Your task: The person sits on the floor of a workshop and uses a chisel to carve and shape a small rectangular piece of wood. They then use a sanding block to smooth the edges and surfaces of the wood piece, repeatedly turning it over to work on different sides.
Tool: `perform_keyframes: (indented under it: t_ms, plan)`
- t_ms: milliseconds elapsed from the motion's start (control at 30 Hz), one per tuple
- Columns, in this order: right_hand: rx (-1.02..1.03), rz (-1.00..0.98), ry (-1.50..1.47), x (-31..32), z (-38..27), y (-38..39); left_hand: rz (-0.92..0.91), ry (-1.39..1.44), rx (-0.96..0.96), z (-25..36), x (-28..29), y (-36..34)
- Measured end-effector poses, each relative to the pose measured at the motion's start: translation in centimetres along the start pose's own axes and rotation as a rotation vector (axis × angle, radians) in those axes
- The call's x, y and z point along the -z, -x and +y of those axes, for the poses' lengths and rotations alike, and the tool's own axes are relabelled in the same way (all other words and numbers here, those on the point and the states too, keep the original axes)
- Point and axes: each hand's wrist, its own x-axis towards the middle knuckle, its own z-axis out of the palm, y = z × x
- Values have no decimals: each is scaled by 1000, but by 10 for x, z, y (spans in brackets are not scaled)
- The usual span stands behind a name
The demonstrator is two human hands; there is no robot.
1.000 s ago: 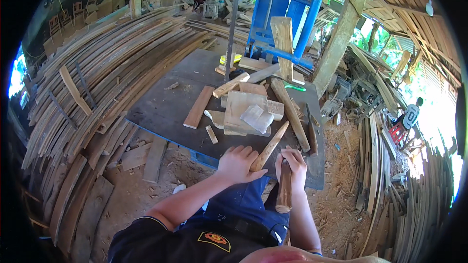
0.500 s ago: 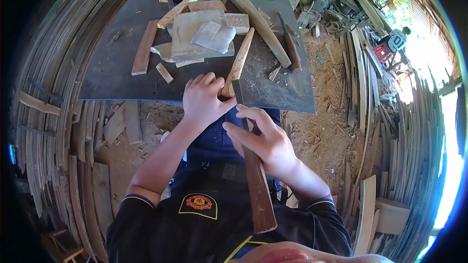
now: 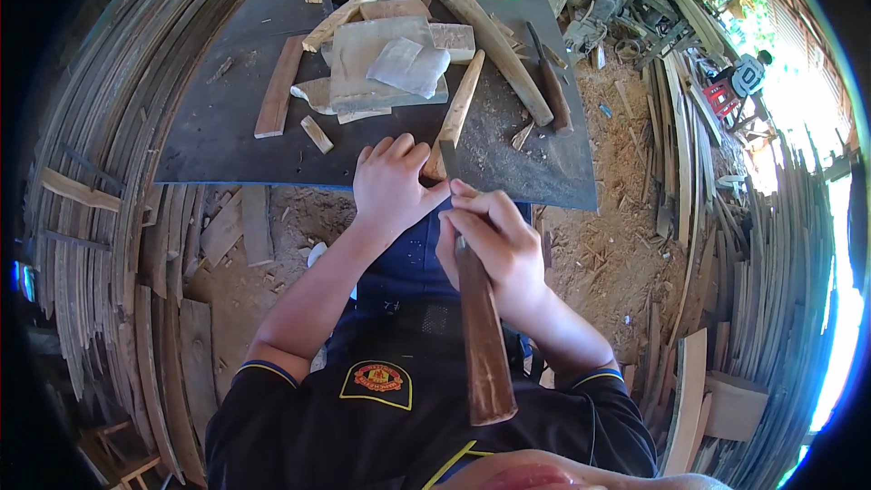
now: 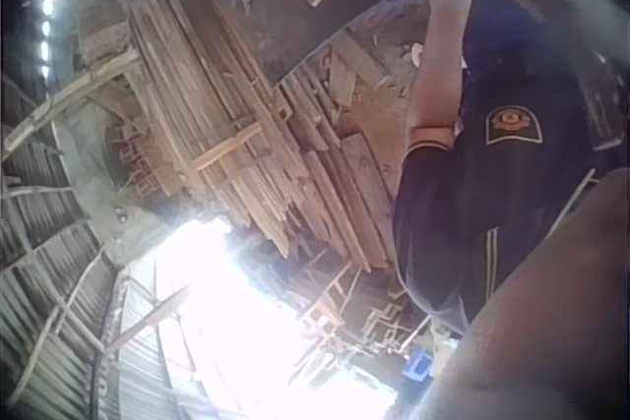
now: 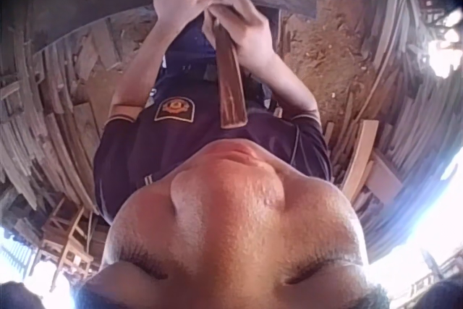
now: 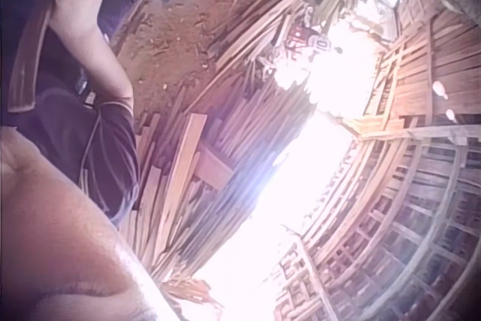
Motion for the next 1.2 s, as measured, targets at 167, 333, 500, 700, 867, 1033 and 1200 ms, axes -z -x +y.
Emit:
perform_keyframes:
  t_ms: [167, 333, 500, 700, 867, 1033, 1200]
  plan:
    - [12, 65, 92, -19, 43, -12, 31, -58, -10, 0, -5, -2]
    - [-83, 80, 11, -8, 39, -20, -8, -69, 7, 1, -3, -3]
    - [-5, 117, 45, -18, 32, -10, 13, -88, -10, -2, -5, -1]
    - [-93, 108, 30, -20, 83, -42, -44, -70, -9, 3, -2, -4]
    - [9, 109, -13, -25, 33, -15, -8, -91, -21, -5, -9, -1]
    - [-140, 185, -37, -17, 53, -40, -62, -65, -2, -3, -6, -3]
    - [42, -34, 23, -11, 43, -27, -25, -58, -23, -6, -6, -1]
